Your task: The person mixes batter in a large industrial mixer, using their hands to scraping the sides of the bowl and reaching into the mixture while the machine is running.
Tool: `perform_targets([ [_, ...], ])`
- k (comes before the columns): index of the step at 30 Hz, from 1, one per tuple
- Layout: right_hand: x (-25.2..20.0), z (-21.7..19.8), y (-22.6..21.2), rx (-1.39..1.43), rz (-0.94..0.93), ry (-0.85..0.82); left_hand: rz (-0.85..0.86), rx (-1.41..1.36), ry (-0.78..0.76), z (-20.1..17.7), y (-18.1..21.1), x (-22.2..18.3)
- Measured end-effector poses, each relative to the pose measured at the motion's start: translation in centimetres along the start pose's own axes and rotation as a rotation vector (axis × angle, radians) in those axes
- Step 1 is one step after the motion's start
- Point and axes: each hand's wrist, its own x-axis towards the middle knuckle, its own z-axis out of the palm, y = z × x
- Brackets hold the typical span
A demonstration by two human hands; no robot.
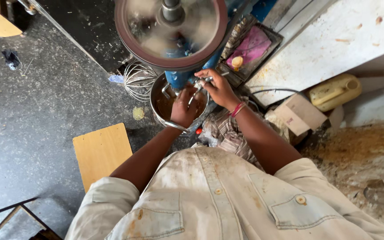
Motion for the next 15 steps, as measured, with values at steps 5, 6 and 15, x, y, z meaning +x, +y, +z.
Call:
perform_targets([
  [5, -0.6, -1.1, 1.5, 0.185, -0.096, -0.113, 0.096, 0.076, 0.083, -0.4, 6.3, 2.1],
  [6, -0.8, -1.3, 2.5, 0.188, -0.09, -0.112, 0.202, 0.047, 0.034, -0.3, 6.7, 2.6],
  [15, -7.0, -2.1, 10.9, -0.365, 0.143, -0.224, 0.06, 0.685, -0.736, 4.8, 7.2, 11.5],
])
